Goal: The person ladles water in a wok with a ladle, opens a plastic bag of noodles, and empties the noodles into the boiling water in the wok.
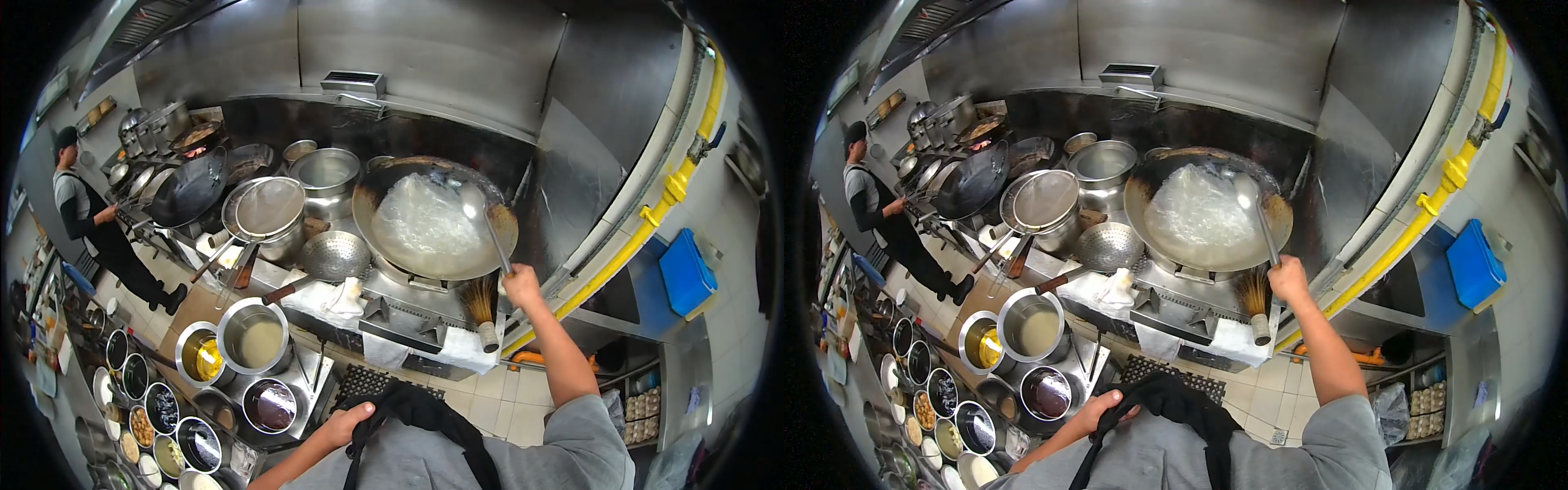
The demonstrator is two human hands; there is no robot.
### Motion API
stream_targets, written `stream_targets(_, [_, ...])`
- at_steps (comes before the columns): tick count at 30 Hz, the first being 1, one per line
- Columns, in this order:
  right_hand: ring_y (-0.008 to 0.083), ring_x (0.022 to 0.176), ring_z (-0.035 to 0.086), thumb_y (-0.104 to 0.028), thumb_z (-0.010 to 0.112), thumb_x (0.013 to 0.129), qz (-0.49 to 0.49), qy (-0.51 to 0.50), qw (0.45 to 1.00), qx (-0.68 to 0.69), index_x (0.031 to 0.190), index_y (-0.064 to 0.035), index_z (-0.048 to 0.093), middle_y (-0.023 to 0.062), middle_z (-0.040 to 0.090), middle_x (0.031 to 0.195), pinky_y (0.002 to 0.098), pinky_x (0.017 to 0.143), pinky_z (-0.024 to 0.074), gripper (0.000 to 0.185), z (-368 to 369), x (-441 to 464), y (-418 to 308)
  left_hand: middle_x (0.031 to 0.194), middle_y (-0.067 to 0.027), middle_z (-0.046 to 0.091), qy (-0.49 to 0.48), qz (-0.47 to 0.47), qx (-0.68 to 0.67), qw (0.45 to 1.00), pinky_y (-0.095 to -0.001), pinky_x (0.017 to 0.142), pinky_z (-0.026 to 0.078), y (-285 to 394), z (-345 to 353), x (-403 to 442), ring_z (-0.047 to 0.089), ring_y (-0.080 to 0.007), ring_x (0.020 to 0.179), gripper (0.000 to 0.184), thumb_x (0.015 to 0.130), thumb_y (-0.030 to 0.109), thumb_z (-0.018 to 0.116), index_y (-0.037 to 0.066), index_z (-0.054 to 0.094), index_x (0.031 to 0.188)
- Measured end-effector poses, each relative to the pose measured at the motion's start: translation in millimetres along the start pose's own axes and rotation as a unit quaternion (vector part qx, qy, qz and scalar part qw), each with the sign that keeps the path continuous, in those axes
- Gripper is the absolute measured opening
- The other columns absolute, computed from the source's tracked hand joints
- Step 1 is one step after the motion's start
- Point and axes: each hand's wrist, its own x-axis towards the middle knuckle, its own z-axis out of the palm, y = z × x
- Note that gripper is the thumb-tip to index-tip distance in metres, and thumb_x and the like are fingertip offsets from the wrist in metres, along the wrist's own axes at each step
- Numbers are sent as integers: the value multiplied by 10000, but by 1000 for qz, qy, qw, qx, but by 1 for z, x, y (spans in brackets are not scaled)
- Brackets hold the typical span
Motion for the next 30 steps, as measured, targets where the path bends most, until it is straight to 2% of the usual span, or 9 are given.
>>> stream_targets(2, [185, 445, 508, -86, 563, 774, 317, -181, 900, 240, 739, 8, 559, 69, 527, 569, 340, 393, 402, 100, -31, -14, -61, 766, -25, 516, -6, -4, -14, 1000, -214, 573, 346, -6, -5, 1, 436, -88, 648, 527, 928, 484, 368, -8, 557, 908])
stream_targets(3, [185, 445, 508, -86, 563, 774, 317, -181, 900, 239, 739, 8, 559, 69, 527, 569, 340, 393, 402, 100, -32, -19, -65, 777, -29, 517, -12, 1, -18, 1000, -214, 576, 347, -9, -7, 2, 438, -88, 655, 527, 928, 482, 368, -10, 556, 915])
stream_targets(5, [106, 392, 430, -79, 537, 818, 441, -236, 729, 467, 804, -8, 530, 14, 472, 567, 254, 310, 305, 73, -34, -26, -68, 787, -34, 518, -20, 7, -24, 999, -213, 578, 348, -10, -8, 3, 439, -88, 662, 526, 929, 480, 368, -12, 554, 921])
stream_targets(6, [106, 392, 430, -79, 537, 818, 441, -235, 730, 466, 804, -8, 530, 14, 472, 567, 254, 310, 305, 73, -37, -24, -65, 778, -33, 518, -19, 14, -24, 999, -212, 575, 348, -8, -7, 3, 439, -87, 657, 523, 929, 478, 368, -10, 554, 915])
stream_targets(8, [63, 394, 403, -60, 518, 833, 553, -274, 434, 657, 880, 19, 500, -2, 450, 588, 200, 309, 283, 95, -47, -17, -62, 770, -32, 518, -19, 20, -26, 999, -212, 573, 348, -2, -3, 2, 439, -87, 652, 519, 929, 475, 368, -9, 555, 908])
stream_targets(12, [45, 403, 405, -59, 507, 842, 530, -283, 320, 732, 1009, 63, 437, -8, 439, 605, 178, 311, 298, 218, -60, -10, -65, 739, -18, 515, 7, -8, 11, 1000, -213, 558, 343, 8, 3, -3, 435, -81, 634, 514, 926, 479, 369, 5, 562, 877])
stream_targets(18, [34, 403, 402, -75, 498, 858, 506, -290, 361, 728, 1014, 42, 437, -7, 457, 618, 183, 308, 296, 205, -93, 22, -84, 748, -17, 536, 5, -6, 26, 1000, -209, 558, 344, -3, -1, -2, 444, -80, 635, 518, 925, 483, 375, 9, 580, 894])
stream_targets(24, [51, 417, 397, -73, 530, 837, 348, -193, 699, 594, 768, -54, 468, 4, 466, 613, 211, 326, 297, 96, -122, 61, -116, 782, -28, 557, 22, -18, 15, 999, -209, 565, 347, -8, 0, -3, 464, -83, 658, 522, 928, 480, 376, 1, 583, 937])
stream_targets(30, [76, 408, 402, -52, 544, 829, 247, -112, 825, 497, 942, -19, 466, 7, 461, 607, 237, 329, 314, 141, -141, 103, -123, 774, -22, 545, 24, -42, 20, 999, -212, 570, 347, -17, -7, 1, 458, -84, 657, 518, 931, 474, 380, -4, 579, 944])
